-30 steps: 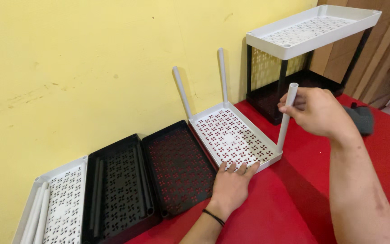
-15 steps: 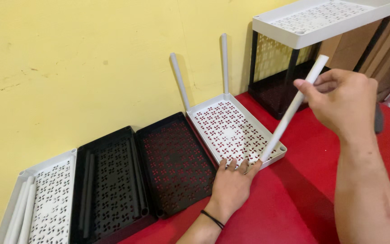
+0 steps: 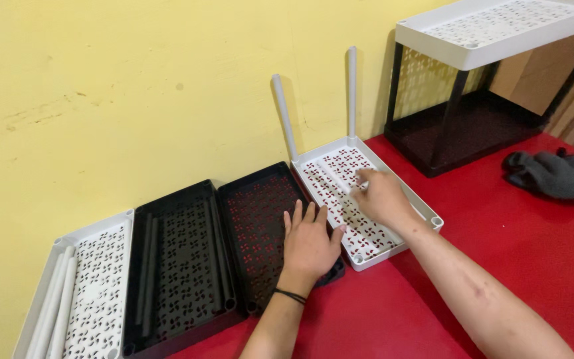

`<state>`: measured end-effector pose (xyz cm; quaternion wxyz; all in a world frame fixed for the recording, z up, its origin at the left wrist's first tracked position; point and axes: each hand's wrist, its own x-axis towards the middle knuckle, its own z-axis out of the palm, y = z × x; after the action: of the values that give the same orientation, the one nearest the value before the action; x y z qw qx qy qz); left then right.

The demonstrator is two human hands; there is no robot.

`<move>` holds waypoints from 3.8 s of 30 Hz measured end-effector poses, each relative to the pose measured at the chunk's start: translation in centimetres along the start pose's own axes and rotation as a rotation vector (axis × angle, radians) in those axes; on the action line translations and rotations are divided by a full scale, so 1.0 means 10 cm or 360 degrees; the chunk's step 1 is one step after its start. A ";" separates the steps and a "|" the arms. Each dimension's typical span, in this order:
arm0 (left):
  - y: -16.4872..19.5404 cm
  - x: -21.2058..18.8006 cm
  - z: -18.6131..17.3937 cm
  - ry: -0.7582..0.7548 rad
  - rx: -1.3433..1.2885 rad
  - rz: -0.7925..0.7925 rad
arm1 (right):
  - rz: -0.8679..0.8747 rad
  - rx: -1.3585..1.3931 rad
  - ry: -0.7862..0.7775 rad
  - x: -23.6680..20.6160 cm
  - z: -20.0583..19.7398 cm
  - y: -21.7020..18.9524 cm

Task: The person disassembles small plastic tiered storage racks on a red table. They pull the black support poles out of the shelf trays, detach trays from the frames, and stack the removed trays and poles together on the table.

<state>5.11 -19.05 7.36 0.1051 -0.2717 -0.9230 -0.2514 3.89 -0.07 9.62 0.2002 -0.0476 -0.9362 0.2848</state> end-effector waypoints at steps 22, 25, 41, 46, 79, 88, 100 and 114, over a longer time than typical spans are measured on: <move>0.22 -0.04 -0.24 -0.0604 0.0085 -0.0152 | -0.0119 -0.0237 -0.1299 -0.02 -0.13 0.13; 0.10 -0.03 -0.11 0.0219 0.0075 0.0167 | 0.0087 -0.0234 -0.1451 -0.06 -0.20 0.07; 0.17 0.17 -0.10 -0.0411 0.0114 0.0032 | -0.0140 0.0562 0.0210 0.54 0.11 0.63; 0.01 0.91 0.52 0.0017 0.0389 0.0684 | 0.0065 0.0397 0.0114 0.66 0.07 0.59; -0.05 0.91 0.61 0.0235 -0.0169 0.0113 | 0.0119 0.0280 0.0226 0.50 -0.34 0.20; -0.39 0.33 0.13 0.0642 -0.0076 -0.0267 | 0.0216 -0.0681 -0.1231 -0.86 -0.65 -0.51; -0.58 0.43 0.46 0.0153 -0.0195 -0.0226 | -0.0398 0.0244 -0.0078 0.05 -0.03 -0.30; -0.52 0.42 0.46 0.0091 -0.0069 -0.0372 | -0.0445 0.1129 -0.0375 0.85 0.60 -0.34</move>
<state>-1.57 -18.51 2.70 0.0954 -0.1571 -0.9394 -0.2895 -6.17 -4.31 9.91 0.1324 0.1852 -0.7938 0.5640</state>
